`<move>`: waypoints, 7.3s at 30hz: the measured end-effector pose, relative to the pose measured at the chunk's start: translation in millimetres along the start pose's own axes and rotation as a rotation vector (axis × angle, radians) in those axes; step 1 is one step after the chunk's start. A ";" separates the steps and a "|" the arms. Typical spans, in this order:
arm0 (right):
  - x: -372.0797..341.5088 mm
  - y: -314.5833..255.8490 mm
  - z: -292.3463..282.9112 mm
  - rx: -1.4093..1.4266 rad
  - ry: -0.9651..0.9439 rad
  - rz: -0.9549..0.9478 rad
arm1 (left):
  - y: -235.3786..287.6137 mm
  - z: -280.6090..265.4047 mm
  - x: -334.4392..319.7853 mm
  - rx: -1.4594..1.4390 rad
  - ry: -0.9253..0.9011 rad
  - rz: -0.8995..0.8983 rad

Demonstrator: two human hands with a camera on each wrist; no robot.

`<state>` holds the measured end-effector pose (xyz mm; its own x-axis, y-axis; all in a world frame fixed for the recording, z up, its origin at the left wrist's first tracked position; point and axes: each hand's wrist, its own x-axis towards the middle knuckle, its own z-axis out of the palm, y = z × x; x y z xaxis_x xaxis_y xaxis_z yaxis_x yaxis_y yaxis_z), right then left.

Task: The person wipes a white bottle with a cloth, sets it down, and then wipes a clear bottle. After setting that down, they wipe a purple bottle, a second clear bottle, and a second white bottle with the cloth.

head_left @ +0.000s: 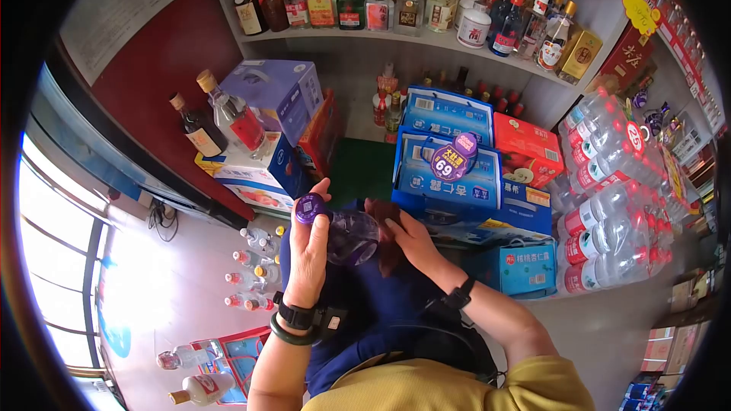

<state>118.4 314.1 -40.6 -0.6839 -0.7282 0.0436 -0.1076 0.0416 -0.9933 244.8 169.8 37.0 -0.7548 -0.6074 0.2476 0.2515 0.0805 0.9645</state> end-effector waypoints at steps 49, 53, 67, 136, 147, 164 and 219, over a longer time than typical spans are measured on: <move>-28.3 -73.7 30.6 0.341 -0.072 -0.347 | 9.3 48.3 -13.6 0.457 0.188 0.339; -19.3 -36.8 15.4 0.029 -0.017 -0.367 | 11.1 46.2 -10.6 0.554 0.162 0.463; -5.8 -59.4 15.8 0.085 -0.129 -0.335 | 21.9 34.5 -12.5 0.423 0.163 0.323; 11.4 -16.9 5.5 0.122 -0.063 0.020 | 46.7 37.6 -3.4 0.640 0.225 0.322; -12.8 -56.9 13.6 0.050 -0.031 -0.312 | 15.8 59.6 -8.2 -0.175 0.188 0.368; 21.8 -60.2 6.2 -0.075 -0.272 -0.383 | 14.4 20.4 28.3 -0.448 -0.343 0.133; -8.1 2.2 27.4 0.347 0.028 0.027 | 21.8 18.4 -15.7 0.237 0.368 0.386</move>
<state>143.5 301.4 -46.1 -0.7034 -0.7106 0.0152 0.1588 -0.1780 -0.9711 251.0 195.6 55.8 -0.3642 -0.7302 0.5781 0.2927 0.4995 0.8154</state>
